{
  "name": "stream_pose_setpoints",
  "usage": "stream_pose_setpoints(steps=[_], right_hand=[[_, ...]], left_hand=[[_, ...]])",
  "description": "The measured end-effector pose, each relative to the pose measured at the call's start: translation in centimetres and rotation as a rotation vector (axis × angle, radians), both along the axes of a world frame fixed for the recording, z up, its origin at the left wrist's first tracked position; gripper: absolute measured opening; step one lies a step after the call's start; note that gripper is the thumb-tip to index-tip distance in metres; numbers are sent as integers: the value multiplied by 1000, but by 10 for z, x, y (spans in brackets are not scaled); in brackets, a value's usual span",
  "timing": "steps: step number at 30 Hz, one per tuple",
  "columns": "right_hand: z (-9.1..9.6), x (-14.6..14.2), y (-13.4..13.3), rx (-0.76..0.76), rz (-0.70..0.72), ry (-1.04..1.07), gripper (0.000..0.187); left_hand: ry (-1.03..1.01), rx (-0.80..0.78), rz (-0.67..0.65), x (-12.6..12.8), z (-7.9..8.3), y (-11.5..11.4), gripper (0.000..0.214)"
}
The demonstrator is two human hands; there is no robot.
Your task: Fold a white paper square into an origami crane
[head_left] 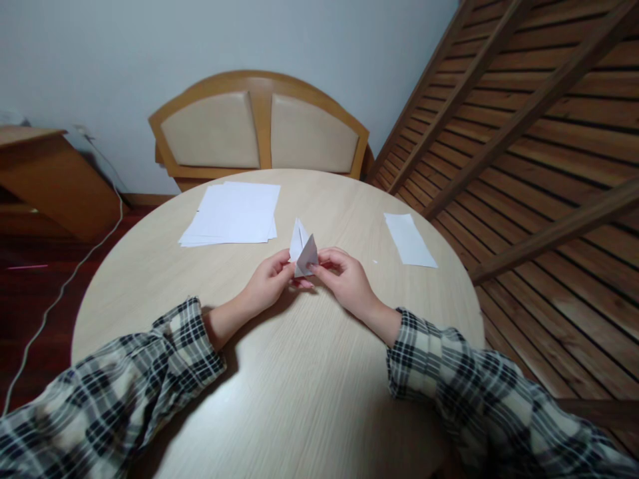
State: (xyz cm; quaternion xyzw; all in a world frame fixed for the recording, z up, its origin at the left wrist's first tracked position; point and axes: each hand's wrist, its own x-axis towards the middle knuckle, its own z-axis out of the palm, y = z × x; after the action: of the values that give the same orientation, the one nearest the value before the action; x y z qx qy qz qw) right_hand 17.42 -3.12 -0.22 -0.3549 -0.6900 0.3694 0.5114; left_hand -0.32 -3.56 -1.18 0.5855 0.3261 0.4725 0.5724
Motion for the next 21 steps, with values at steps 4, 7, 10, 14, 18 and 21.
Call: stream_pose_setpoints(steps=[4,7,10,14,18,21], right_hand=[[-1,-2,-1,-127,22,67,11],[-1,-2,0,-209,25,108,17],[1,-2,-1,-215,11,105,20],[4,-2,-2,-212,11,93,22],[5,-2,-3,-226,23,96,25],[4,-2,-3,-244,27,95,27]], left_hand=[[-4,-4,-14,0,1,-1,23],[13,-20,-11,-1,2,-2,24],[0,-64,-4,-1,3,-4,29],[11,-34,-9,-1,5,-5,38],[73,39,0,1,7,-6,34],[71,31,0,2,5,-6,30]])
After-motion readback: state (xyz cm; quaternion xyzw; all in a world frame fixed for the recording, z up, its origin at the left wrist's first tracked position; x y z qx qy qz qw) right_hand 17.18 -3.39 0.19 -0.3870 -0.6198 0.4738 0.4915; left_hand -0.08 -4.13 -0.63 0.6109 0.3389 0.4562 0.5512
